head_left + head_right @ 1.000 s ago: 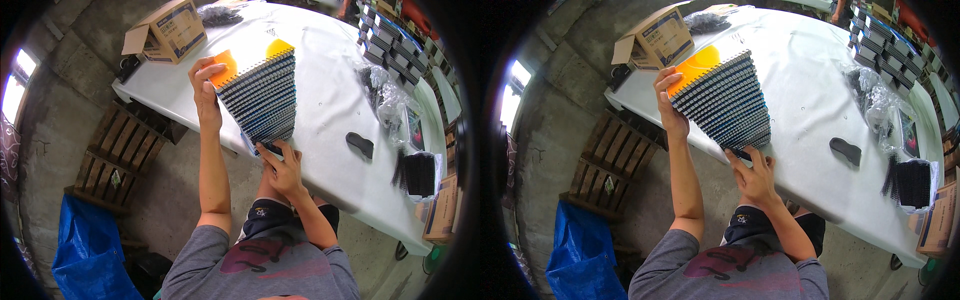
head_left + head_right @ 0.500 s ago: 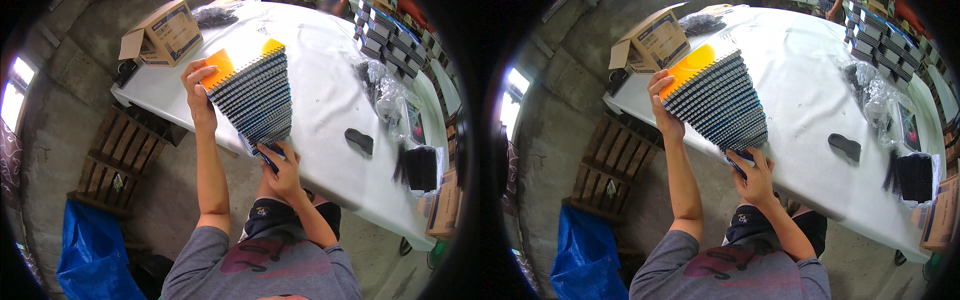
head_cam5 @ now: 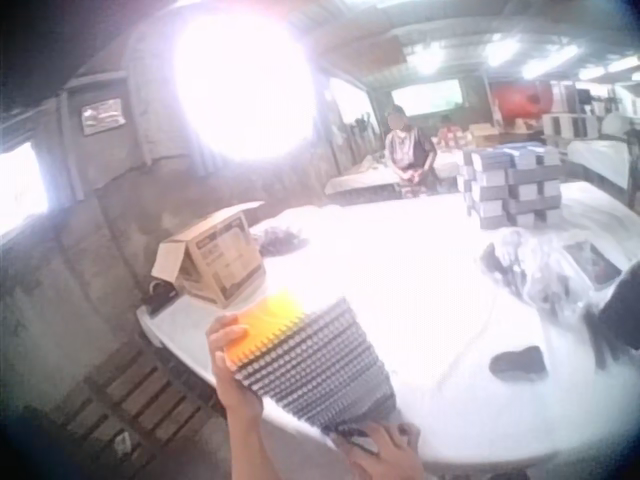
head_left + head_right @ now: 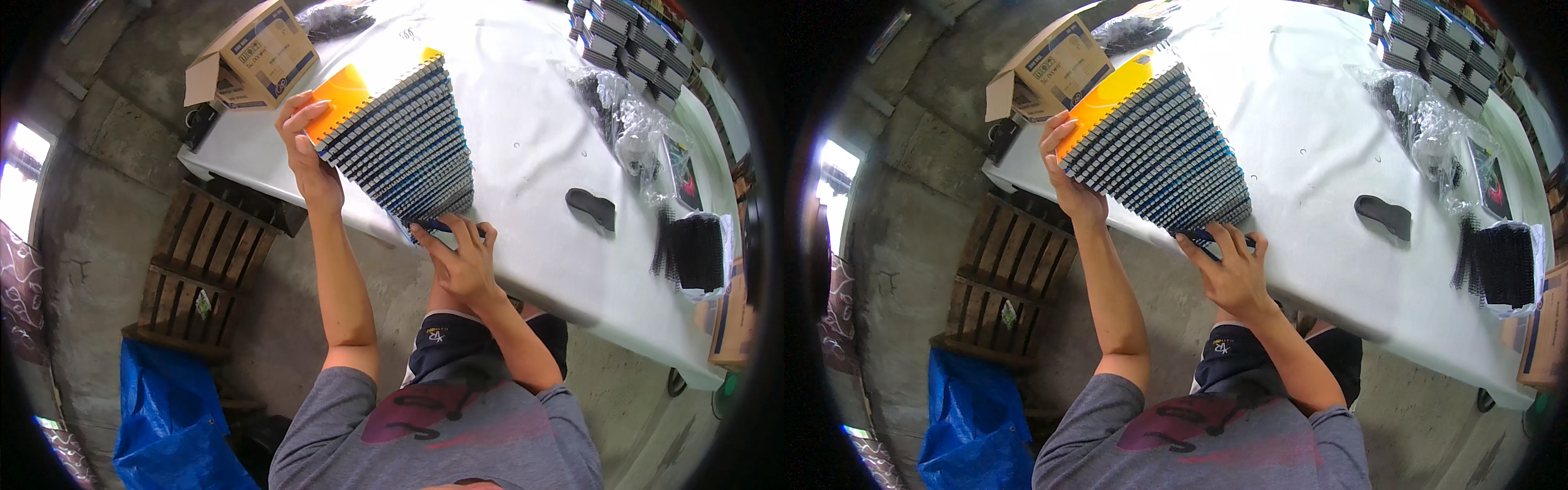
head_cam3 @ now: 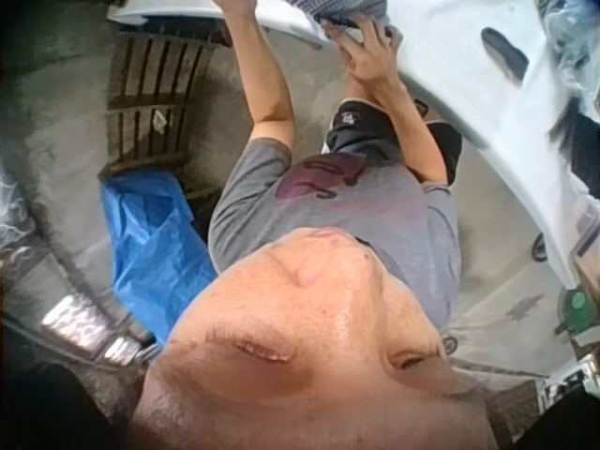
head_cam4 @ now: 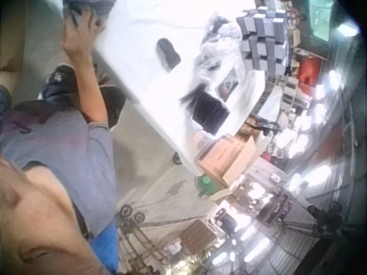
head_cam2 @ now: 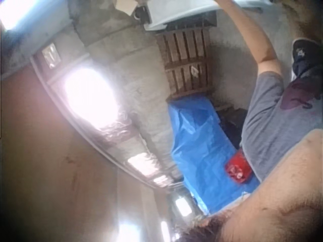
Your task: The person uses pliers to trim the spiral binding of a stack of notebooks. They repeatedly pick up the stack, cut the spiral ends, and place the stack back on the table. Another person is visible in the background handling similar items.
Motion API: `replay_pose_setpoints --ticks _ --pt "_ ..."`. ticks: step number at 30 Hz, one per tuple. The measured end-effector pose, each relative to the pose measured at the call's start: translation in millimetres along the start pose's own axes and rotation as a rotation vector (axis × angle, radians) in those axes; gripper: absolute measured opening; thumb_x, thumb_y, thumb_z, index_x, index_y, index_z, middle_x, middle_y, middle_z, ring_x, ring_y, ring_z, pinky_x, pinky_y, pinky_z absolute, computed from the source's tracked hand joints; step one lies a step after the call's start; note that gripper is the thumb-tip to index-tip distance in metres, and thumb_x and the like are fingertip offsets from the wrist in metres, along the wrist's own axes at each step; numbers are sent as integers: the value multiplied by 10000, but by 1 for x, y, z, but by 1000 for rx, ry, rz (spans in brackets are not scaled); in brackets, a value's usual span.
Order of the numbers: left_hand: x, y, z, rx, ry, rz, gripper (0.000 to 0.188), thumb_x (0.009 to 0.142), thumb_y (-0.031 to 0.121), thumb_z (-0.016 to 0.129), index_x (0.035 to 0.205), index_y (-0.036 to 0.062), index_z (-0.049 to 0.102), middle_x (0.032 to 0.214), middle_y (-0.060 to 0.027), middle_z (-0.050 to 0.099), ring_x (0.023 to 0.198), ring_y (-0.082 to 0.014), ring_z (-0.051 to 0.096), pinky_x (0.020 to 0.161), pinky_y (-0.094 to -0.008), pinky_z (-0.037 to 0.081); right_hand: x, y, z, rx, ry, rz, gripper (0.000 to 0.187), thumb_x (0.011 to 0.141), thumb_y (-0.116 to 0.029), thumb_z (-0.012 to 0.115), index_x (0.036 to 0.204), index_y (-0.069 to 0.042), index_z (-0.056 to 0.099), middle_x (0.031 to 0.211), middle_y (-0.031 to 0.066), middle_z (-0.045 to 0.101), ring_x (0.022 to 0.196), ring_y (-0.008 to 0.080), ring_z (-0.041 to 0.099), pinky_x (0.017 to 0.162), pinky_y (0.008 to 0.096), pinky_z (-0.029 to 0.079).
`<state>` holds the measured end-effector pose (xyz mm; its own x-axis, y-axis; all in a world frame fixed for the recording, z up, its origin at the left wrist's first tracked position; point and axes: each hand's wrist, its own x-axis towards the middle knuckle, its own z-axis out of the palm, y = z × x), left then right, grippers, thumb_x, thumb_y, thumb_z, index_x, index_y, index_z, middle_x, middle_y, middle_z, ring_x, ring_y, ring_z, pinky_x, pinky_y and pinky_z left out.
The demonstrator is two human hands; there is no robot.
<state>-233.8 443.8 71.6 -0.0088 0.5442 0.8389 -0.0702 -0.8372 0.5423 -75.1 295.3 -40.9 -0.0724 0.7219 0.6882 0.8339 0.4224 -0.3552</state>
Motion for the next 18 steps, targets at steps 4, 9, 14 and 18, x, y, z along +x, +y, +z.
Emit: replay_pose_setpoints --ticks 4,9,14,18 --pt "0 1 1 -6 2 -1 505 945 511 343 1139 79 520 1274 -107 408 1221 -203 417 1045 -338 380 -1 -6 -1 335 -42 192 408 787 -103 629 1174 -232 638 1030 100 538 918 212 549 819 385 366" --pt "1 0 0 -11 3 -10 514 940 518 343 1146 80 515 1279 -106 415 1211 -219 434 1046 -357 390 4 3 4 1179 -282 689 352 812 -93 627 1151 -186 652 923 148 567 821 265 580 735 304 448" --pt "0 1 1 -24 25 -28 506 931 523 365 1144 91 518 1276 -109 416 1208 -216 448 1020 -348 428 -1 -7 -3 554 -58 289 393 777 -107 642 1157 -206 645 1009 129 548 909 254 556 828 384 389" --pt "0 0 0 -20 18 -33 509 927 530 370 1140 93 522 1269 -107 417 1204 -207 452 1014 -340 433 -6 -8 -6 172 -43 121 462 743 -121 646 1186 -250 623 1110 101 503 1007 218 500 882 453 285"
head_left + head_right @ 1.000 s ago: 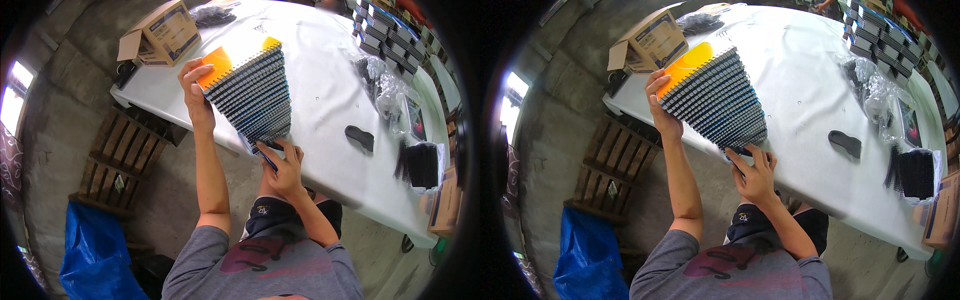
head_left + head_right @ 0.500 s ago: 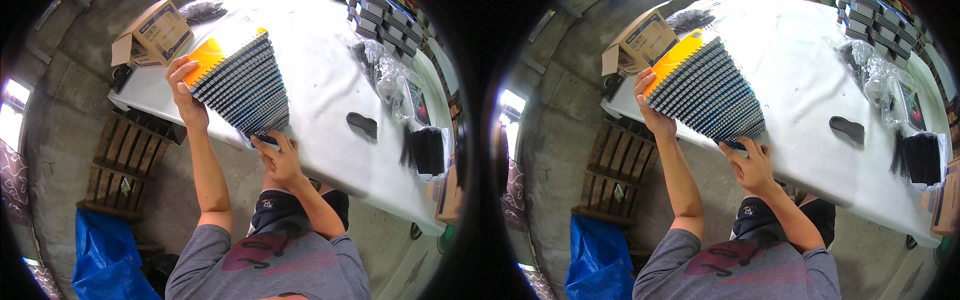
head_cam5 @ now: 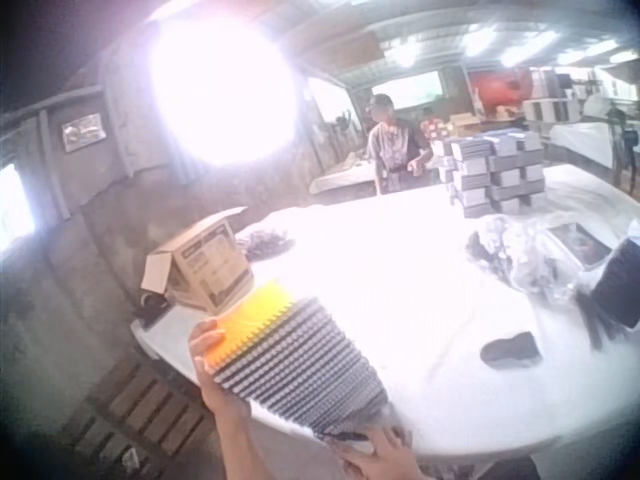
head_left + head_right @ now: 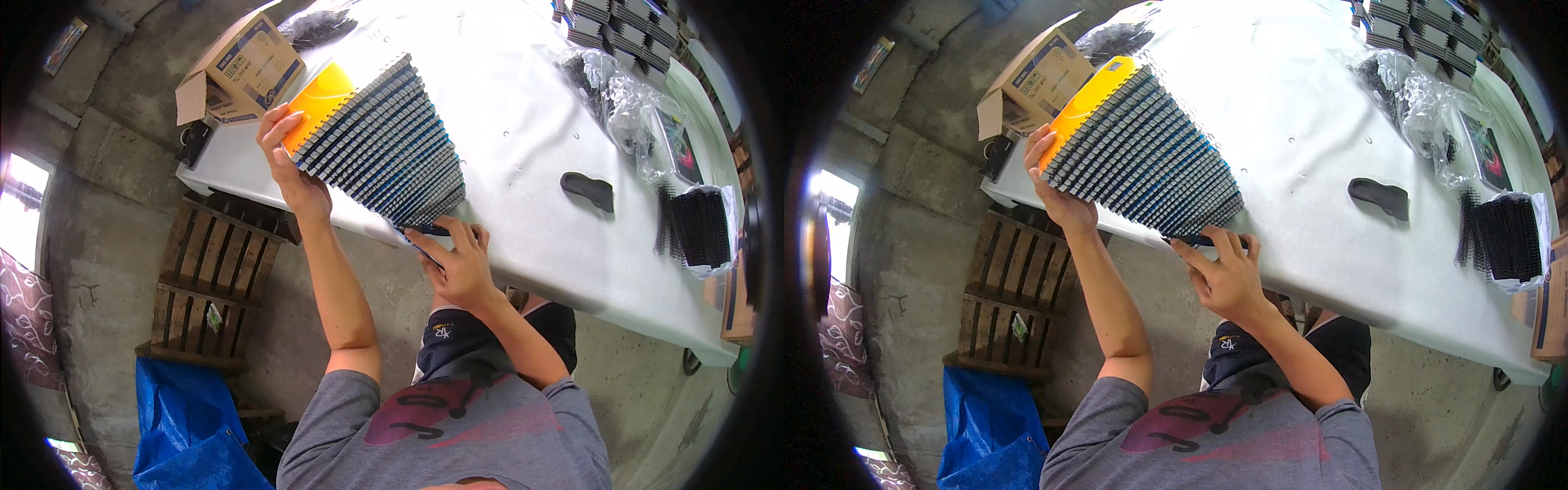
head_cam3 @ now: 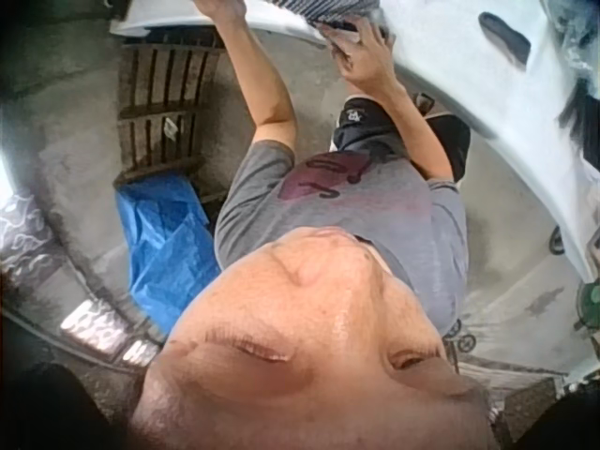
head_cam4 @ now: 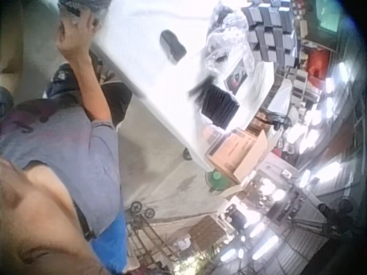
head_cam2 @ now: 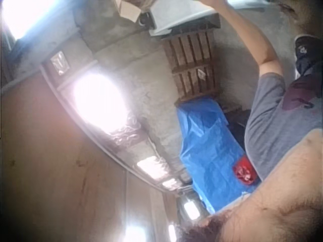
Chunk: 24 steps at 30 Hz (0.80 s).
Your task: The person uses pliers to trim the spiral binding of a stack of notebooks. They repeatedly pick up the stack, cut the spiral ends, and place the stack back on the table. Another person is visible in the background handling similar items.
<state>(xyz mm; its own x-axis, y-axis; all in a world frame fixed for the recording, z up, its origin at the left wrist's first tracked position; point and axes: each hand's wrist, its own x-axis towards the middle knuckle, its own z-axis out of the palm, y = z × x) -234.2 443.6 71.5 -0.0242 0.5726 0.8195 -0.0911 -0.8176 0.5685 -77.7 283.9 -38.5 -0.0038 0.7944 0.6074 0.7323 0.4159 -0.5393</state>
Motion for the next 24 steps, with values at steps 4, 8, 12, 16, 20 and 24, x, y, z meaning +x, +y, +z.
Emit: replay_pose_setpoints --ticks 4,8,12,16,20,24 --pt "0 2 3 -10 -1 -1 509 924 531 375 1137 94 524 1261 -103 418 1205 -200 451 1014 -332 433 2 4 3 -75 2 -57 485 738 -121 642 1199 -266 612 1125 100 496 1033 215 480 868 458 276" --pt "1 0 -1 -3 -11 11 503 925 525 376 1133 92 525 1262 -99 417 1206 -192 448 1010 -326 434 0 6 3 -34 -29 -28 476 753 -114 636 1207 -256 609 1114 102 502 981 222 512 854 432 314" --pt "-1 2 3 -9 -2 13 494 929 516 375 1132 92 527 1264 -99 417 1221 -193 426 1030 -331 408 2 3 6 463 -88 235 402 788 -85 631 1166 -222 642 997 127 559 864 246 561 769 364 405" --pt "-1 2 2 -23 -14 9 492 934 511 367 1131 89 527 1270 -98 412 1231 -192 405 1053 -336 374 11 10 4 1176 -314 741 326 810 -67 631 1113 -180 673 868 153 588 797 275 577 683 308 446" --pt "0 2 2 -13 -18 21 487 942 502 359 1131 86 527 1271 -94 407 1232 -188 397 1057 -335 363 3 4 1 475 -121 295 362 803 -98 629 1147 -208 655 975 124 567 867 248 562 802 372 395" --pt "0 4 2 -11 -21 22 492 945 508 355 1134 88 528 1263 -93 410 1232 -184 395 1057 -329 360 -6 3 -1 69 -37 66 389 798 -129 619 1169 -244 638 1091 108 517 980 227 519 932 450 266"
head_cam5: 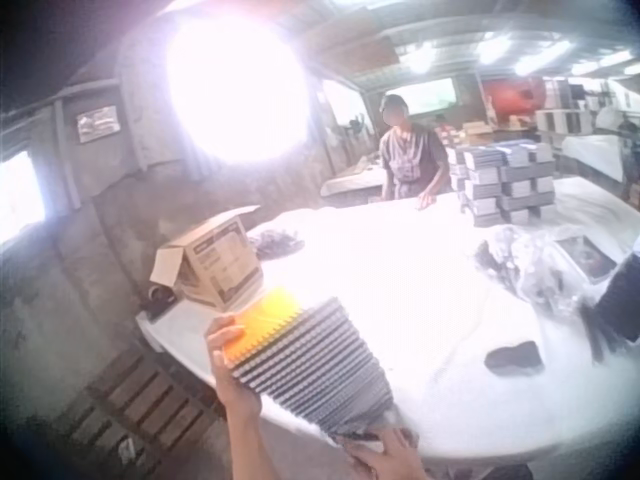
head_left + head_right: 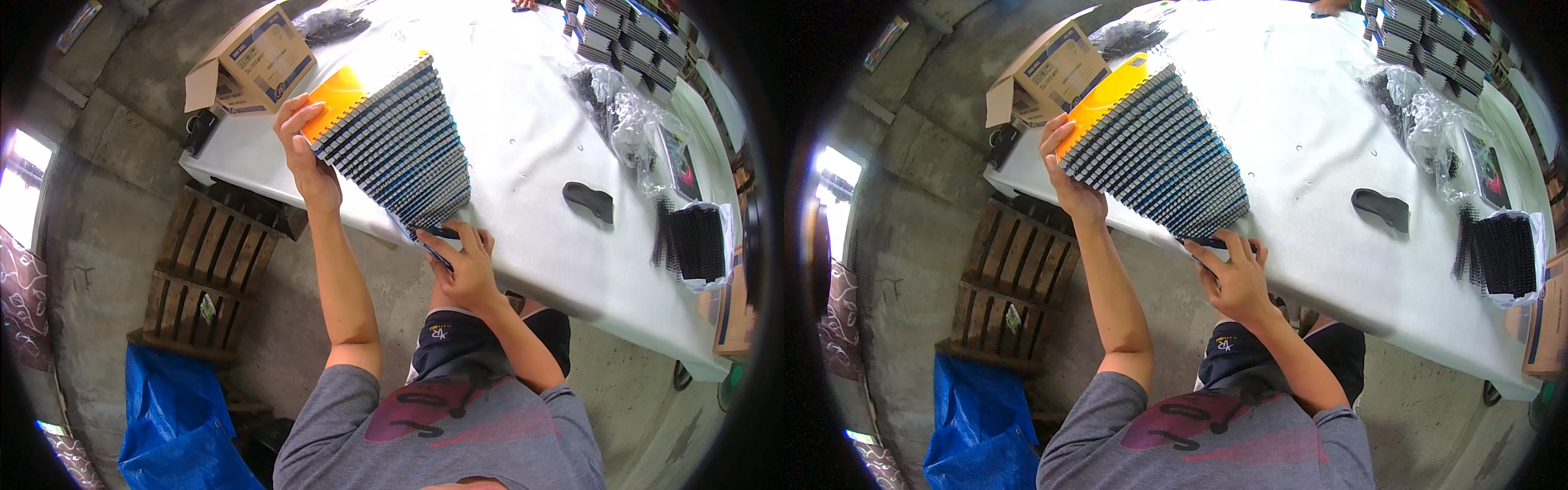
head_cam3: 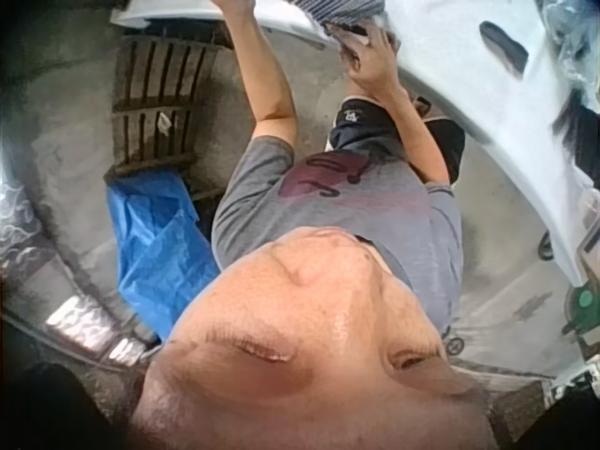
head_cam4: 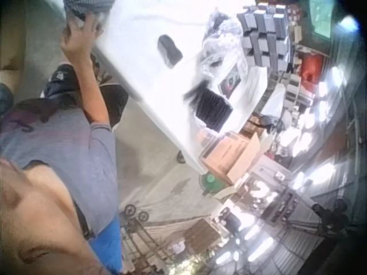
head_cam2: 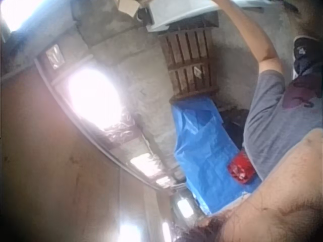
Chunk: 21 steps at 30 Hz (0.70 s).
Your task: The person uses pliers to trim the spiral binding of a stack of notebooks. They repeatedly pick up the stack, cut the spiral ends, and place the stack back on the table. Another person is visible in the background handling similar items.
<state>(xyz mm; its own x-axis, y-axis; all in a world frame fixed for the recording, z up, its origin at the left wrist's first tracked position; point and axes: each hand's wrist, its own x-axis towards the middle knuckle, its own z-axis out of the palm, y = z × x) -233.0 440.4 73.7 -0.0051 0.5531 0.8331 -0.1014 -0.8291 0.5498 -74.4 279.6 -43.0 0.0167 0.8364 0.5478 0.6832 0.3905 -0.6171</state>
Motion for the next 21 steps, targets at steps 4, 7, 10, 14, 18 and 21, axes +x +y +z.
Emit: replay_pose_setpoints --ticks 4,7,10,14,18,21 --pt "0 -2 0 -7 1 -2 501 943 518 356 1134 89 531 1263 -93 412 1231 -182 401 1050 -320 369 -1 2 7 -107 36 -92 388 786 -127 620 1156 -243 643 1117 111 496 1041 228 491 969 479 211" --pt "0 -2 -1 0 2 -8 511 938 528 360 1134 88 532 1265 -94 411 1231 -181 405 1046 -316 377 3 2 7 -133 49 -112 387 775 -124 624 1145 -237 647 1107 103 497 1043 218 492 977 480 206" --pt "1 -2 -1 19 5 -4 519 934 536 364 1137 88 531 1265 -95 411 1228 -179 410 1043 -316 385 3 4 7 -149 86 -128 389 774 -119 621 1144 -235 648 1100 102 499 1049 214 490 986 481 194" --pt "0 -2 1 -14 7 -6 509 935 527 368 1138 89 529 1261 -97 412 1218 -178 422 1030 -317 398 4 9 8 -141 66 -138 397 777 -123 620 1155 -241 644 1095 90 500 1048 209 488 985 482 188" --pt "0 -2 -1 -3 10 -3 501 937 520 366 1138 90 529 1259 -98 412 1210 -177 430 1021 -316 406 4 7 10 -147 41 -119 397 785 -132 619 1166 -239 642 1098 74 500 986 204 507 950 479 228" --pt "-1 -2 -1 -1 13 -3 501 937 519 366 1136 89 529 1259 -98 412 1211 -179 429 1023 -317 404 4 3 9 -6 0 -34 381 800 -107 616 1166 -208 643 1045 71 521 895 209 530 864 426 324"
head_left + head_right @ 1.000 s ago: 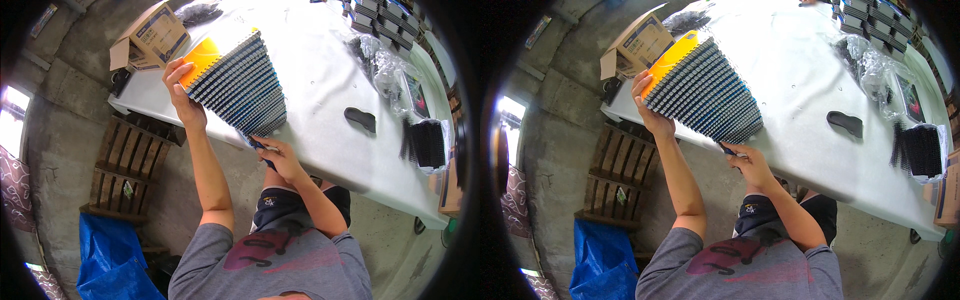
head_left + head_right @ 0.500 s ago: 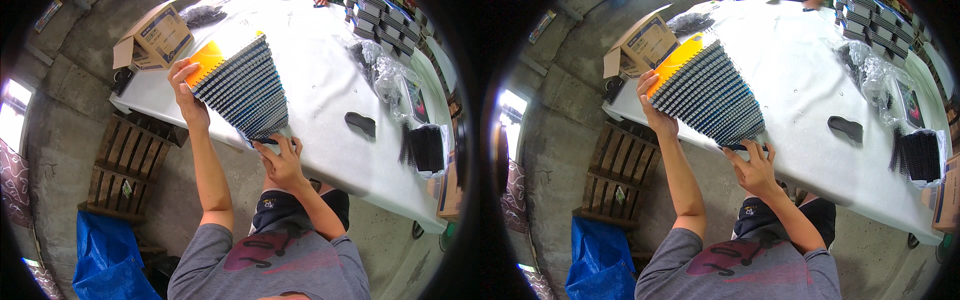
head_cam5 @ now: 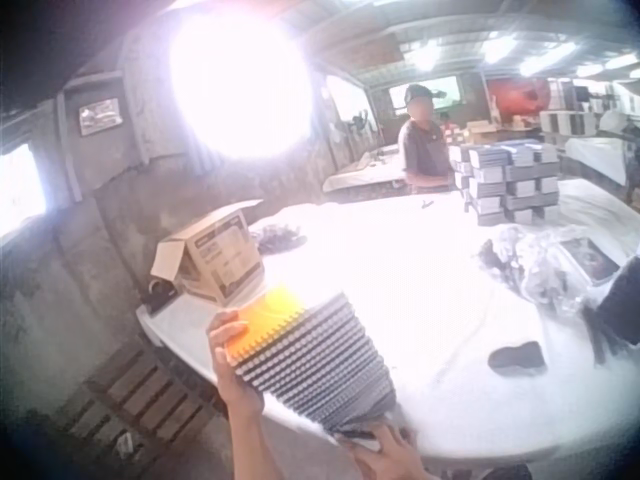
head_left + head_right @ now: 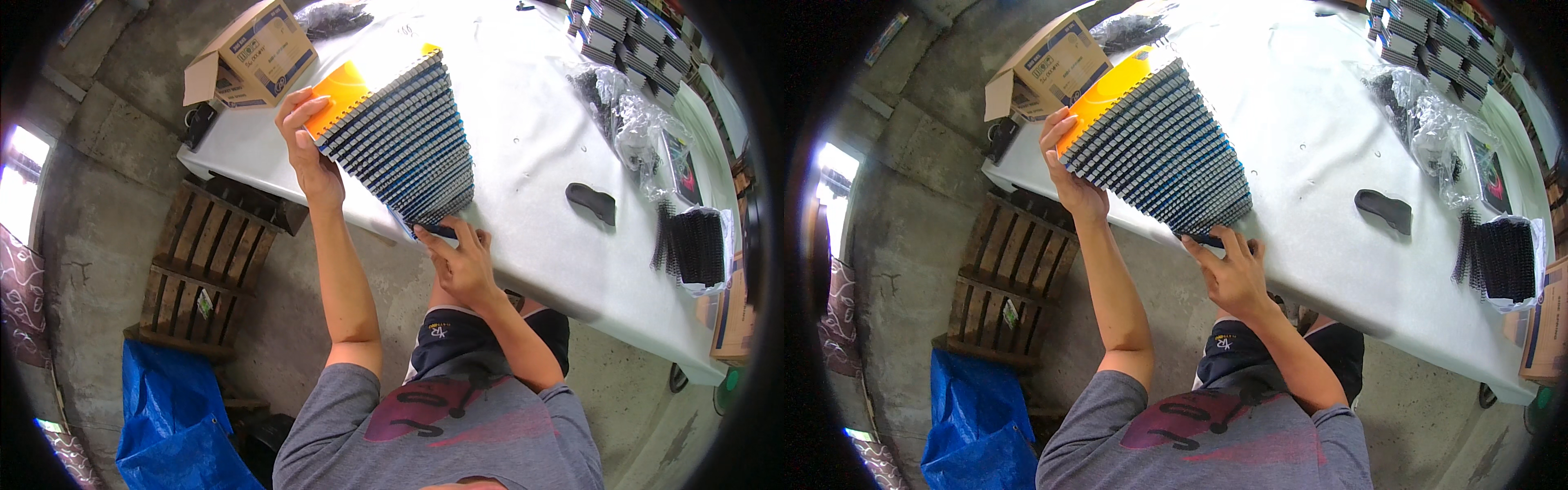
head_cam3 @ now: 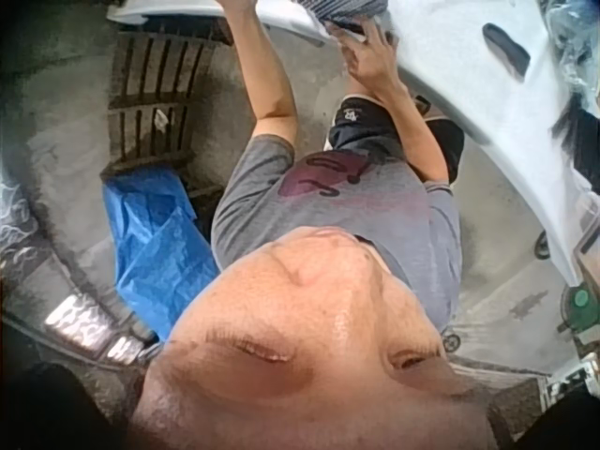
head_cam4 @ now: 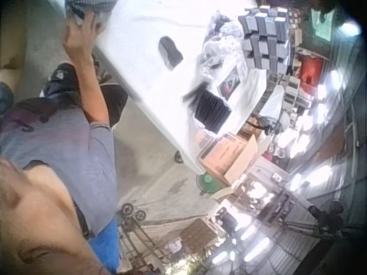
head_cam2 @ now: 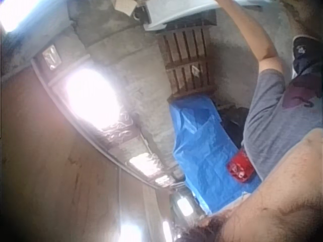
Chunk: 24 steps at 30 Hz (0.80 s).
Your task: The person uses pliers to trim the spiral binding of a stack of notebooks. They repeatedly pick up the stack, cut the spiral ends, and place the stack back on the table. Another person is visible in the background handling similar items.
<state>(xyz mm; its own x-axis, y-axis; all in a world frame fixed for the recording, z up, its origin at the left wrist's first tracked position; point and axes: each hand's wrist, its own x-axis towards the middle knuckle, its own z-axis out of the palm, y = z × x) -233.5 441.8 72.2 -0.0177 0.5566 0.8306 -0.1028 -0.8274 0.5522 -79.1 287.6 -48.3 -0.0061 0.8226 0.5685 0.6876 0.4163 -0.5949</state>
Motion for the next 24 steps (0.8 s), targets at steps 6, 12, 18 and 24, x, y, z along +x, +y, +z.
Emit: replay_pose_setpoints --ticks 6,12,18,24 --pt "1 2 4 8 5 3 507 934 520 367 1128 82 531 1257 -98 409 1217 -186 416 1036 -331 383 3 8 5 959 -234 614 347 817 -35 607 1150 -123 646 869 97 561 798 249 544 660 277 414" --pt "0 0 0 17 8 -11 509 936 518 362 1128 77 530 1256 -97 409 1219 -189 413 1044 -333 374 -3 -3 -8 117 -21 62 326 826 -118 612 1145 -174 654 1020 108 545 947 256 522 866 384 350" --pt "1 1 3 10 5 -4 522 935 536 355 1134 86 529 1265 -97 409 1223 -188 410 1044 -322 378 -9 6 -1 -92 10 -19 334 825 -168 606 1151 -227 651 1120 123 502 1036 246 484 949 481 232" --pt "0 -1 0 15 0 0 518 936 534 353 1133 88 528 1271 -98 409 1226 -187 409 1046 -324 377 -7 5 -1 -65 -45 18 347 829 -160 603 1168 -221 642 1116 110 503 1009 232 497 928 468 257"
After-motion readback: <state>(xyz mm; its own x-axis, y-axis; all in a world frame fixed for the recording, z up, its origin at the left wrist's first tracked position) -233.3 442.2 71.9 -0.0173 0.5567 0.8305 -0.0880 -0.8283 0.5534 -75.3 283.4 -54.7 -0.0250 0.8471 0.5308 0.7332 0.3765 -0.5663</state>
